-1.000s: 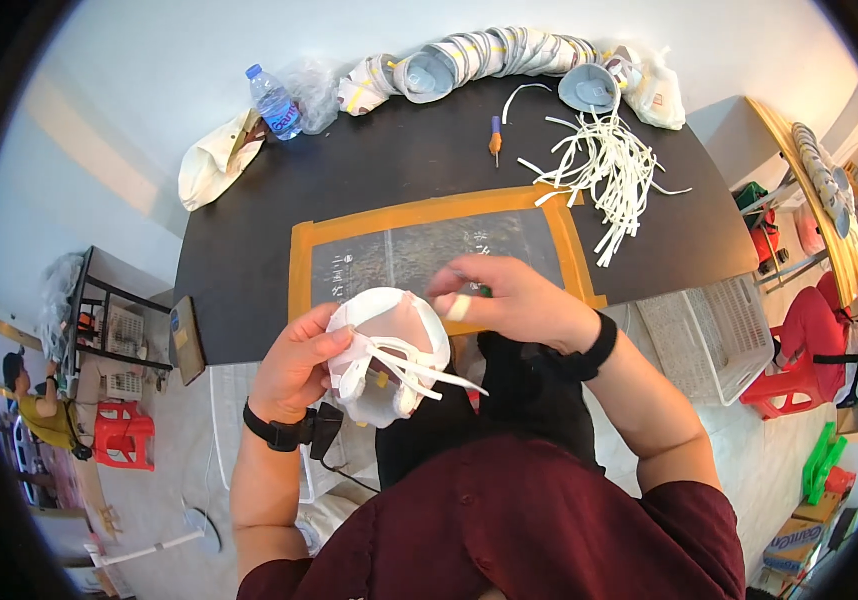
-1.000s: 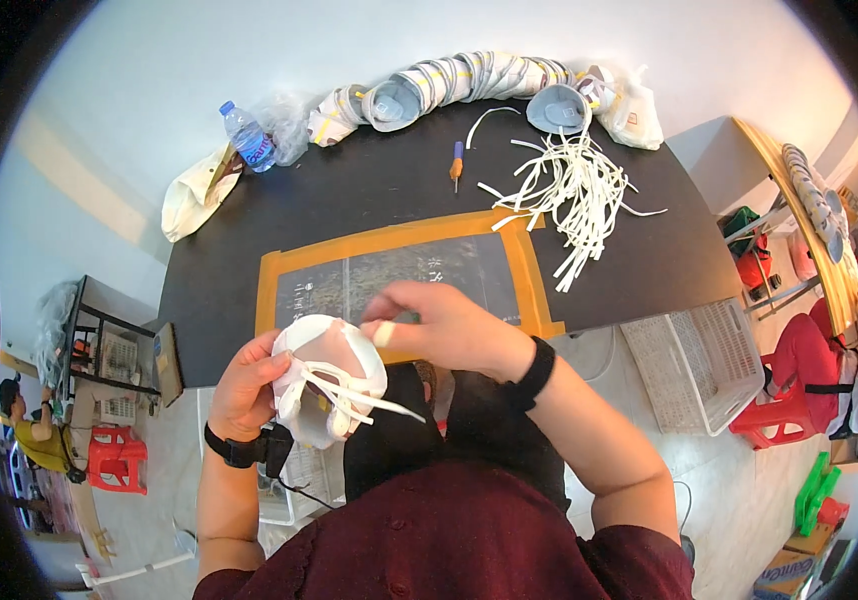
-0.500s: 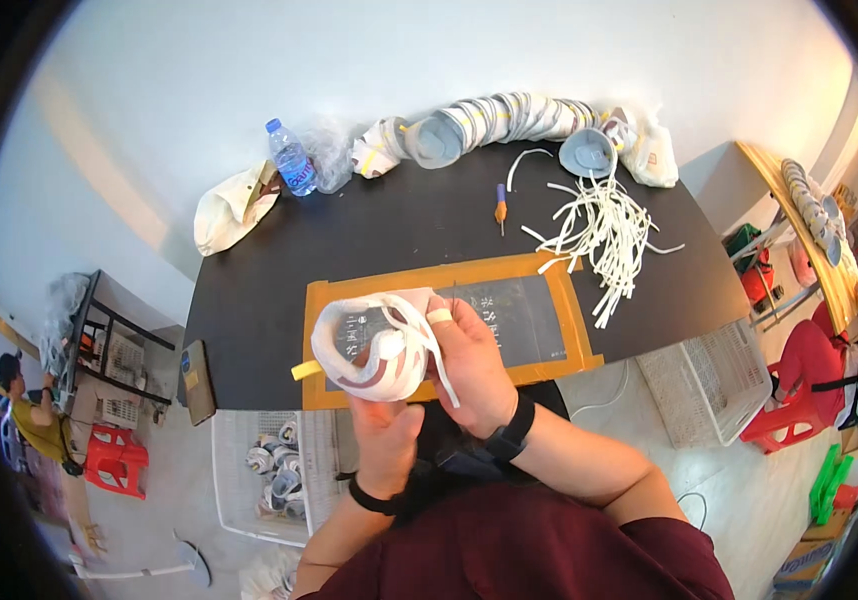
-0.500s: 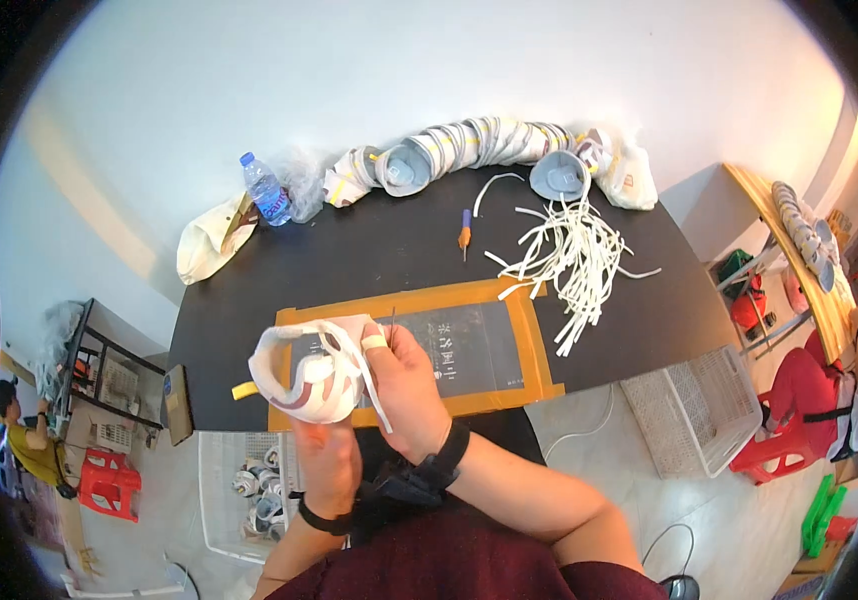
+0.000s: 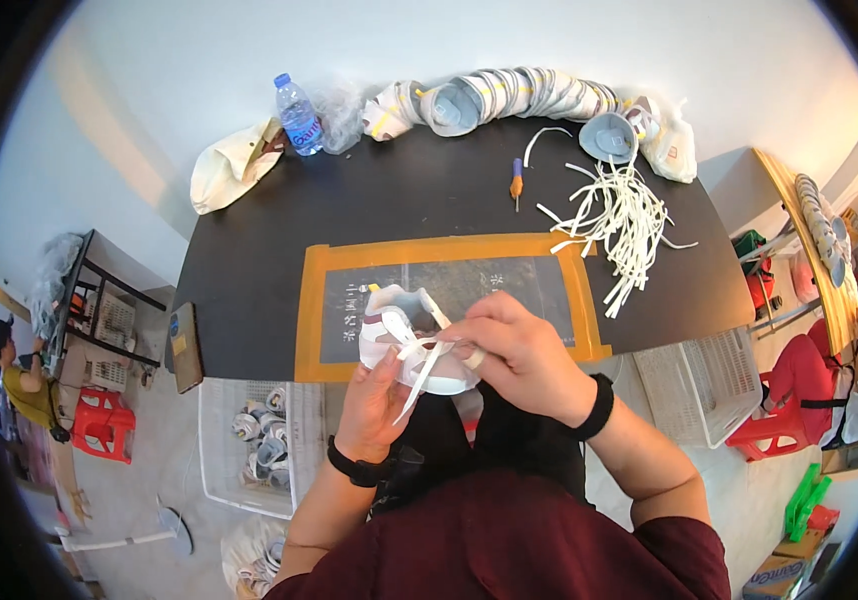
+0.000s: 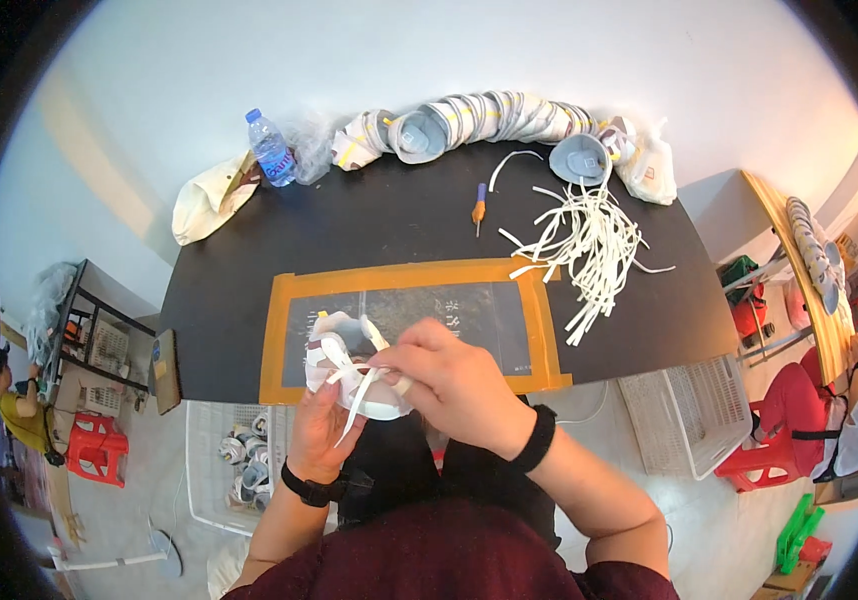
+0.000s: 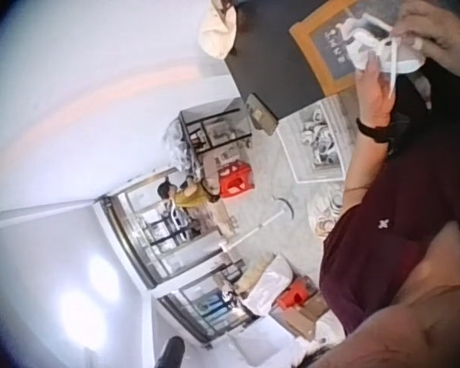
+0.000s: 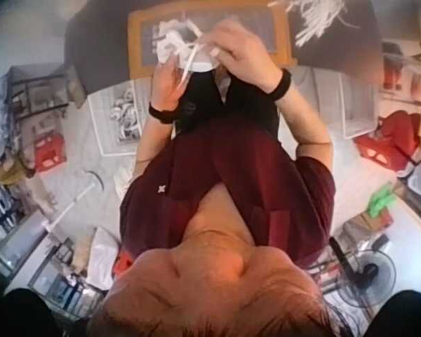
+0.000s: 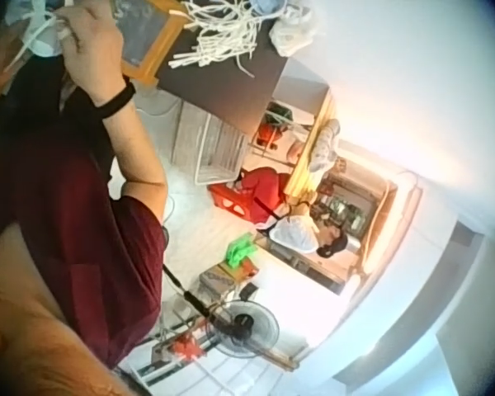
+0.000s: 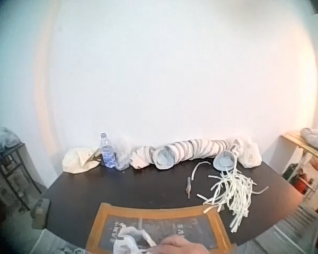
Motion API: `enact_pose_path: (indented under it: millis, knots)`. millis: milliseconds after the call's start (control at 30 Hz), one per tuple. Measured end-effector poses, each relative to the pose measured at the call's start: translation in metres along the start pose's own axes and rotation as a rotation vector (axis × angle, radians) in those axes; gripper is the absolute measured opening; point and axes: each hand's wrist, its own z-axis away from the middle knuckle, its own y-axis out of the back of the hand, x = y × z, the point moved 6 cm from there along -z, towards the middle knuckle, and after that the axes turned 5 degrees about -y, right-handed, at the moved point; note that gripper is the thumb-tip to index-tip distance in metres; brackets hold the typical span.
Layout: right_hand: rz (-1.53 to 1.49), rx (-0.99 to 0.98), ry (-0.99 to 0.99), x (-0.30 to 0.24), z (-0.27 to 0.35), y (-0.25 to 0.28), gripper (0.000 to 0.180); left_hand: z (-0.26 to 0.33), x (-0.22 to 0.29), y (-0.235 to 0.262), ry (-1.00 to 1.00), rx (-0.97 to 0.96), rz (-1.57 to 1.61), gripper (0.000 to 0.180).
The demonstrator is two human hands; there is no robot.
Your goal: Manually applying decorative or structural material strips to a shoe upper part.
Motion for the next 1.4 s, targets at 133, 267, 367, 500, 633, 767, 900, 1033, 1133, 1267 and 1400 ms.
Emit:
enact_pose_path:
  millis: [133,267,367,500,633,767,900,1033,1133,1267,1400]
  knots:
    - [0.038,-0.153,-0.007,0.008,0.001,-0.009,0.019,-0.001,-0.007,0.003,0.024,-0.049,-0.053,0.036]
    - [0.052,-0.208,-0.036,0.018,0.003,-0.013,0.016,0.001,-0.010,0.002,0.106,0.006,-0.057,0.035]
    - [0.012,-0.256,-0.080,0.026,-0.002,-0.013,0.008,0.001,-0.015,0.012,0.178,0.047,-0.051,0.035]
    - [-0.401,-0.224,-0.110,0.048,0.001,-0.018,0.010,-0.008,-0.018,-0.006,0.241,-0.001,0.068,0.043]
    - [-0.856,-0.178,-0.329,0.048,-0.002,-0.017,0.012,-0.014,-0.022,-0.013,0.244,0.050,0.082,0.054]
    - [-1.187,-0.092,-0.362,0.044,-0.006,0.003,0.016,-0.021,-0.015,-0.016,0.164,0.063,0.070,0.055]
    - [-1.300,-0.071,-0.350,0.051,-0.006,0.007,0.016,-0.029,-0.017,-0.015,0.105,0.033,-0.077,0.053]
    - [-0.627,0.117,-0.450,0.064,-0.003,-0.002,0.011,-0.027,-0.022,-0.012,0.082,0.109,-0.172,0.051]
    - [-0.267,0.127,-0.250,0.051,-0.002,0.000,0.009,-0.026,-0.022,-0.009,0.053,0.112,-0.200,0.049]
    - [-0.209,0.064,-0.212,0.052,0.005,-0.014,0.008,-0.024,-0.023,-0.008,0.043,0.108,-0.172,0.048]
    - [-0.135,0.039,-0.246,0.058,0.008,-0.023,0.008,-0.023,-0.023,-0.007,0.017,0.052,-0.162,0.046]
